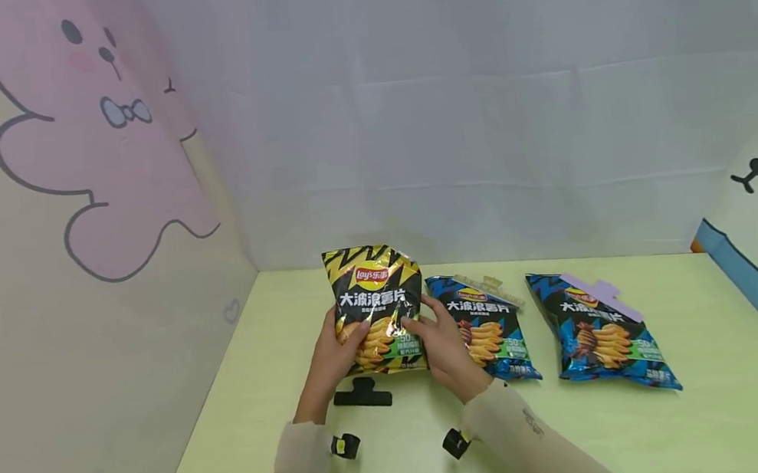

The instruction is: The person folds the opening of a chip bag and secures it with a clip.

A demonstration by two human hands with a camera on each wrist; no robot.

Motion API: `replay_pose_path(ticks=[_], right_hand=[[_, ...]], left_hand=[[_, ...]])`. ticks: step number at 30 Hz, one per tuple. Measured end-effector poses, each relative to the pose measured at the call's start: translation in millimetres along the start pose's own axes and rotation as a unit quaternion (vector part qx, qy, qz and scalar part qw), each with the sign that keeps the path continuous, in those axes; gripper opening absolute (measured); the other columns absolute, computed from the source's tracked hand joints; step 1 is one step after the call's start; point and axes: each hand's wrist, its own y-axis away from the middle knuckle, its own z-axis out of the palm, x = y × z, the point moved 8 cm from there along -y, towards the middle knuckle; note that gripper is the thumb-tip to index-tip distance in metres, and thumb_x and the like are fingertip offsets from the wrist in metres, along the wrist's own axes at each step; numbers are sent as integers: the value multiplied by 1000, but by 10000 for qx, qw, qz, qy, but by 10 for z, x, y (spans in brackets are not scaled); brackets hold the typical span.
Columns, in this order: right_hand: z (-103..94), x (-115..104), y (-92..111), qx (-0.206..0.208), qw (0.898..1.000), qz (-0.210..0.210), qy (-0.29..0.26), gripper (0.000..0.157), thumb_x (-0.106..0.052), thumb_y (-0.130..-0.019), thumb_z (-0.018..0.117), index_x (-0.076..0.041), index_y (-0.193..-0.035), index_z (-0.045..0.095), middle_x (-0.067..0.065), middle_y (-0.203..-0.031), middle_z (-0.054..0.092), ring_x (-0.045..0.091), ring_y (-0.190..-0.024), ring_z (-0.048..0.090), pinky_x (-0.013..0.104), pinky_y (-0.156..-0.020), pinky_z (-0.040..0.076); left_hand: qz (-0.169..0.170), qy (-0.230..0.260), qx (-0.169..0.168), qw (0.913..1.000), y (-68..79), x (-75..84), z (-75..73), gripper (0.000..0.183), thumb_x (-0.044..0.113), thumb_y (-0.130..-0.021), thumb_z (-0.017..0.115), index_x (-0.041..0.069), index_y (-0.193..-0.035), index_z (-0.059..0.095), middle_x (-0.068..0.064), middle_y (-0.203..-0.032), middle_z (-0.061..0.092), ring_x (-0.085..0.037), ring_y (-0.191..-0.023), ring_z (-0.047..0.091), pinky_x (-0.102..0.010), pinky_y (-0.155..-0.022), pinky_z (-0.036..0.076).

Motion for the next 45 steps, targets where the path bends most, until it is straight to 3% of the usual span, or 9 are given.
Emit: replay_pose_path(ticks=[6, 13, 17, 20, 28, 35, 40, 42, 45], right_hand=[[-83, -63, 165, -144, 9997, -38, -167, 67, -8, -99, 62, -14, -157, 29, 24, -159, 35, 41, -146, 40, 53, -118, 38], [-202, -101, 376, -305, 9994, -145, -91, 68, -8, -99, 62, -10, -158, 28, 27, -165, 17, 43, -154, 21, 57, -124, 24], [-318, -137, 469, -192, 9995, -229, -67, 67, -7, -99, 62, -9, -157, 29, 26, -166, 12, 44, -154, 19, 56, -124, 25], [-433, -127, 550, -72, 9997, -227, -10, 64, -6, -99, 61, -9, -156, 33, 24, -161, 25, 41, -150, 32, 44, -117, 41], [-770, -36, 799, 140, 9993, -117, 333, 66, -12, -100, 62, -12, -157, 29, 28, -156, 39, 42, -144, 42, 43, -109, 49], [-959, -10, 921, 110, 9994, -86, 314, 72, -12, -98, 64, -8, -159, 26, 30, -161, 27, 43, -153, 22, 56, -124, 24], [-1113, 58, 1016, 219, 9987, 43, 453, 72, -11, -98, 64, -8, -159, 25, 27, -157, 39, 36, -151, 32, 37, -116, 44], [-1183, 79, 1041, 317, 9985, 31, 447, 72, -8, -97, 64, -7, -158, 27, 23, -142, 53, 26, -142, 43, 24, -104, 50], [-1263, 92, 1072, 392, 9984, -33, 400, 72, -6, -95, 66, -5, -156, 29, 14, -136, 57, 12, -130, 50, 16, -94, 51]], left_hand=[[127, 114, -73, 9998, 167, 82, 3, 81, 50, -95, 64, 16, -158, 25, -18, -141, 52, -32, -117, 57, -52, -104, 50], [161, 348, -494, 9980, 373, 61, 72, 82, 48, -96, 64, 18, -159, 22, -17, -144, 49, -31, -121, 55, -54, -108, 48], [250, 596, -1011, 9928, 451, 70, 221, 77, 44, -97, 63, 20, -158, 21, -14, -136, 54, -25, -114, 58, -48, -104, 51], [237, 736, -1312, 9883, 515, 78, 345, 75, 42, -98, 63, 21, -157, 22, -13, -135, 54, -23, -114, 57, -47, -104, 51], [232, 873, -1916, 9773, 686, 93, 605, 74, 44, -101, 57, 19, -159, 18, -16, -137, 54, -22, -112, 59, -39, -97, 52], [191, 1016, -2194, 9701, 730, 80, 747, 76, 45, -101, 57, 15, -160, 19, -19, -151, 46, -28, -123, 59, -49, -104, 52], [125, 1085, -2465, 9630, 795, 74, 875, 78, 46, -101, 57, 12, -160, 19, -21, -155, 42, -30, -127, 57, -50, -107, 51], [132, 1155, -2586, 9590, 817, 86, 931, 78, 45, -101, 58, 13, -160, 19, -20, -155, 42, -30, -129, 57, -49, -106, 51], [172, 1214, -2661, 9561, 845, 102, 981, 78, 44, -101, 58, 13, -160, 18, -21, -157, 41, -34, -133, 55, -50, -105, 52]])
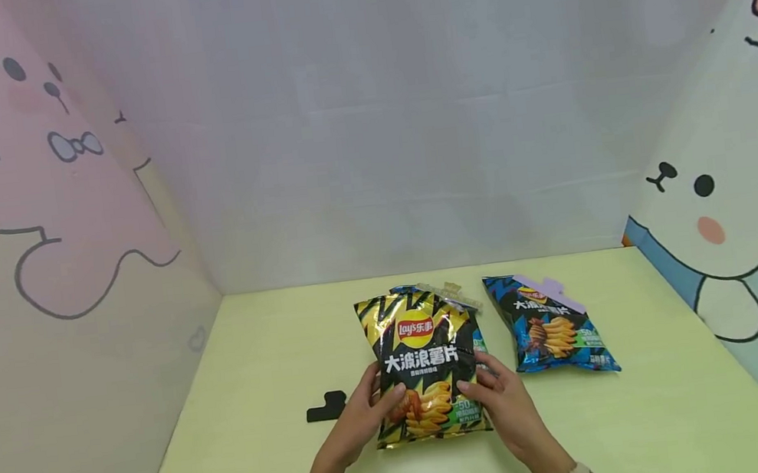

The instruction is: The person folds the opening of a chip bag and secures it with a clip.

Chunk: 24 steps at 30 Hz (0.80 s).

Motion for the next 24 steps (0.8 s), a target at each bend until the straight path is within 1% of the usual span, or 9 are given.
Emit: replay_pose_path(ticks=[2, 3, 4, 8, 12, 15, 19, 21, 24], right_hand=[[-15, 32, -8, -25, 10000, -9, -42, 71, -5, -94, 66, -4, -155, 31, 16, -135, 59, 11, -123, 56, 19, -93, 52], [-21, 48, -7, -41, 10000, 1, -39, 70, -5, -94, 66, -4, -155, 31, 19, -136, 59, 13, -123, 58, 20, -93, 53], [-30, 64, -5, -52, 10000, 1, -13, 69, -5, -94, 66, -4, -154, 32, 24, -146, 54, 18, -126, 59, 22, -93, 54], [-75, 130, -5, -13, 9997, 8, 260, 67, -7, -95, 66, -2, -153, 32, 30, -148, 49, 31, -132, 57, 26, -93, 56], [-104, 183, -18, -42, 9990, 65, 433, 66, -8, -96, 67, -2, -153, 34, 29, -146, 53, 27, -124, 63, 26, -90, 57], [-94, 209, -38, -218, 9985, 88, 496, 64, -13, -97, 66, -5, -152, 35, 27, -143, 56, 22, -117, 67, 27, -90, 57], [-62, 260, -55, -420, 9969, 77, 666, 65, -21, -99, 64, -5, -154, 32, 27, -143, 56, 27, -119, 66, 35, -96, 57], [-61, 286, -60, -361, 9963, 40, 777, 68, -22, -100, 64, -2, -155, 30, 29, -146, 53, 33, -124, 64, 39, -99, 57], [-88, 279, -103, -93, 9955, -90, 935, 68, -23, -101, 62, 2, -155, 30, 29, -148, 49, 39, -132, 58, 44, -103, 55]], left_hand=[[-26, 39, -13, 10000, 4, -24, 8, 78, 44, -101, 58, 13, -160, 18, -21, -157, 40, -35, -135, 54, -50, -104, 53], [-47, 52, -17, 10000, 5, -43, 13, 78, 44, -101, 58, 13, -160, 18, -22, -157, 40, -35, -135, 54, -50, -104, 53], [-58, 74, -26, 10000, 3, -63, 21, 78, 44, -101, 58, 13, -160, 18, -22, -157, 40, -35, -135, 54, -50, -104, 53], [-194, 192, -21, 9996, -21, -177, 58, 79, 47, -99, 60, 13, -159, 20, -22, -154, 44, -31, -128, 59, -49, -102, 55], [-226, 218, -80, 9995, -55, -265, 76, 81, 47, -98, 61, 11, -158, 20, -21, -150, 48, -28, -125, 62, -46, -100, 56], [-183, 196, -132, 9996, -75, -287, 56, 81, 47, -98, 62, 10, -158, 21, -21, -147, 51, -28, -124, 63, -45, -99, 57], [-257, 225, -194, 9992, -64, -311, 29, 81, 44, -97, 64, 11, -157, 22, -21, -145, 52, -28, -123, 63, -46, -98, 57], [-323, 244, -289, 9988, -47, -328, 44, 82, 43, -97, 65, 11, -157, 21, -21, -146, 51, -28, -124, 62, -47, -98, 57], [-348, 122, -404, 9985, -34, -332, 66, 81, 44, -97, 66, 13, -157, 21, -18, -147, 51, -27, -126, 61, -47, -100, 56]])
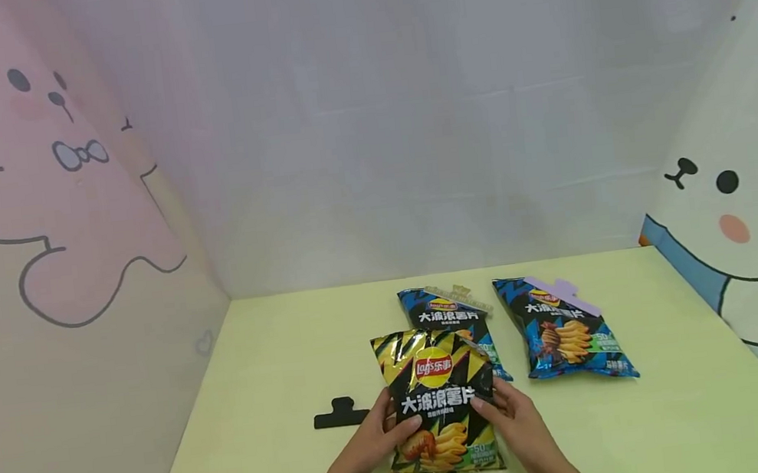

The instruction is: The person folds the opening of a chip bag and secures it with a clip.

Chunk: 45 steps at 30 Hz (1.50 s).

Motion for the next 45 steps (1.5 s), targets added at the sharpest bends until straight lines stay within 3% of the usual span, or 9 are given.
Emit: replay_pose_path(ticks=[4, 8, 12, 16, 23, 28, 34, 41, 45], right_hand=[[-100, -102, -68, 458, 9985, -261, 109, 57, -29, -102, 60, -1, -149, 44, 23, -145, 55, 32, -133, 58, 42, -106, 52], [-198, -273, -118, 806, 9940, -743, -8, 42, -27, -102, 60, -2, -137, 58, 6, -127, 71, 2, -115, 65, 20, -96, 53], [-248, -376, -123, 945, 9895, -1060, -263, 36, -18, -101, 61, 4, -130, 61, -13, -106, 75, -7, -103, 63, 11, -87, 51], [-262, -377, -128, 1022, 9889, -993, -421, 36, -17, -101, 62, 5, -130, 62, -16, -104, 75, -6, -102, 64, 12, -87, 52], [-230, -408, -132, 991, 9879, -997, -649, 35, -16, -101, 62, 8, -126, 63, -23, -99, 72, -5, -100, 65, 14, -85, 53], [-242, -406, -122, 1044, 9857, -989, -875, 33, -15, -100, 63, 9, -122, 65, -20, -97, 73, -3, -97, 66, 15, -84, 55], [-283, -368, -117, 1182, 9837, -933, -987, 27, -14, -98, 66, 6, -116, 70, -20, -94, 74, -3, -95, 67, 16, -85, 56], [-290, -344, -94, 1154, 9839, -1101, -807, 32, -11, -99, 63, 9, -124, 66, -21, -101, 73, -4, -98, 68, 15, -84, 56], [-286, -366, -81, 933, 9834, -1390, -705, 33, -6, -101, 58, 6, -132, 62, -23, -113, 72, -6, -109, 65, 13, -90, 54]], left_hand=[[77, -417, -66, 9991, 10, 30, -1, 79, 46, -97, 64, 14, -157, 23, -16, -145, 54, -27, -126, 60, -49, -103, 54], [333, -852, 6, 9958, -32, 153, -78, 77, 47, -99, 60, 15, -158, 24, -16, -144, 55, -30, -128, 59, -49, -105, 52], [708, -1112, 228, 9910, -120, 404, -194, 66, 43, -101, 59, 17, -154, 30, -15, -144, 55, -31, -131, 57, -46, -106, 52], [1281, -1414, 469, 9805, -203, 775, -315, 53, 34, -101, 60, 22, -148, 39, -13, -140, 58, -29, -125, 61, -43, -101, 54], [2317, -2822, 1132, 9240, -214, 1471, -380, 42, 31, -99, 65, 23, -139, 56, -3, -137, 63, -23, -128, 59, -52, -109, 48], [2356, -3809, 548, 8924, -215, 1743, -71, 38, 28, -100, 64, 22, -137, 62, 1, -138, 63, -23, -129, 59, -48, -107, 50], [2297, -4567, 214, 8592, -360, 1795, 185, 30, 23, -101, 62, 22, -130, 68, 3, -128, 71, -17, -110, 68, -36, -96, 56], [2018, -4228, 91, 8834, -473, 1716, 189, 20, 19, -99, 64, 22, -114, 77, 2, -115, 76, -11, -96, 71, -26, -85, 58], [2038, -4110, 30, 8885, -499, 1689, 184, 19, 17, -100, 62, 22, -109, 78, 3, -112, 76, -6, -85, 67, -22, -78, 54]])
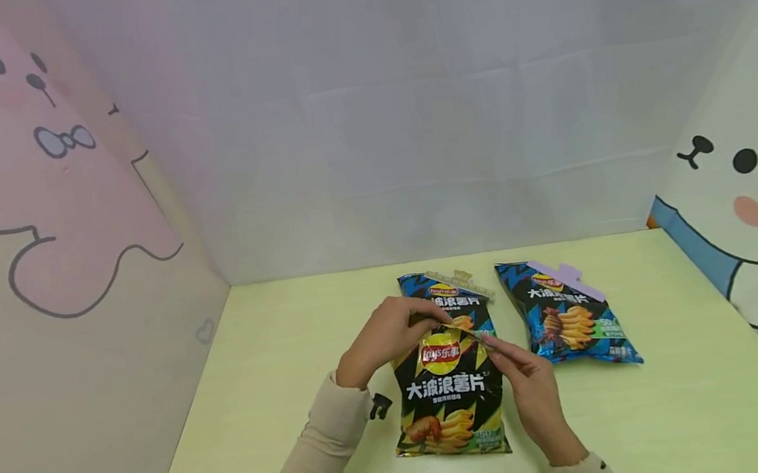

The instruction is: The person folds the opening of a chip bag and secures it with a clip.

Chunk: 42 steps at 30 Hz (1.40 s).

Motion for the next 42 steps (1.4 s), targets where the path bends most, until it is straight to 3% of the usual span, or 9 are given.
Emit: replay_pose_path(ticks=[5, 9, 12, 16, 21, 24, 28, 35, 42], right_hand=[[-14, -4, 12, -126, 9997, -133, -147, 30, -3, -101, 55, 8, -128, 64, -21, -114, 73, -5, -113, 65, 13, -92, 53], [-1, -35, 18, -252, 9983, -291, -431, 29, -5, -103, 52, 11, -124, 65, -16, -111, 74, 0, -110, 67, 16, -92, 55], [14, -76, 9, -291, 9965, -410, -669, 30, -7, -105, 48, 15, -117, 65, -12, -106, 75, 4, -105, 68, 19, -90, 55], [48, -137, -58, -245, 9986, -360, -290, 26, -12, -104, 55, 11, -105, 66, -11, -92, 74, 6, -92, 67, 20, -85, 54], [161, -163, -138, -731, 9951, -68, 665, 30, -21, -99, 66, -1, -121, 66, -13, -97, 75, 3, -93, 68, 19, -85, 54], [192, -179, -149, -891, 9911, -51, 989, 31, -21, -98, 66, -4, -124, 70, -8, -105, 76, 2, -94, 69, 19, -84, 55], [197, -213, -147, -818, 9914, -156, 1008, 26, -18, -98, 67, -1, -116, 74, -3, -106, 75, 1, -91, 69, 19, -82, 56], [200, -248, -138, -755, 9927, -277, 895, 23, -15, -98, 67, 2, -111, 75, -15, -95, 74, 2, -86, 69, 20, -78, 56], [169, -236, -131, -728, 9921, -213, 1002, 24, -20, -96, 70, -1, -110, 75, -4, -98, 77, 4, -86, 70, 20, -79, 57]], left_hand=[[-49, -44, 29, 10000, 9, -23, 4, 19, 17, -100, 62, 25, -102, 80, 5, -105, 77, -5, -69, 53, -21, -67, 46], [-82, -118, -34, 9999, 26, -23, 14, 21, 20, -103, 58, 26, -106, 78, 2, -85, 72, -6, -54, 42, -21, -58, 39], [20, -217, -79, 9997, 38, -7, 26, 22, 20, -105, 54, 26, -109, 75, 1, -85, 71, -6, -50, 38, -22, -58, 38], [225, -358, -95, 9991, 51, 23, 37, 23, 20, -106, 53, 25, -109, 75, 6, -102, 75, -7, -53, 41, -22, -62, 41], [442, -499, -139, 9977, 67, 68, 58, 23, 17, -104, 55, 24, -105, 77, 7, -107, 76, -4, -69, 57, -22, -71, 49], [492, -541, -181, 9972, 81, 100, 69, 25, 16, -105, 53, 23, -105, 77, 7, -103, 76, -3, -65, 54, -20, -65, 47], [455, -648, -152, 9967, 97, 121, 67, 22, 24, -105, 53, 24, -107, 75, 10, -93, 73, -4, -53, 42, -20, -56, 38], [359, -1111, 51, 9931, 75, 114, 94, 20, 38, -99, 63, 26, -113, 71, 9, -103, 75, -2, -66, 53, -22, -66, 45], [222, -1440, 305, 9889, 89, 115, 44, 21, 39, -97, 65, 24, -105, 77, 8, -97, 78, 0, -70, 59, -21, -69, 51]])
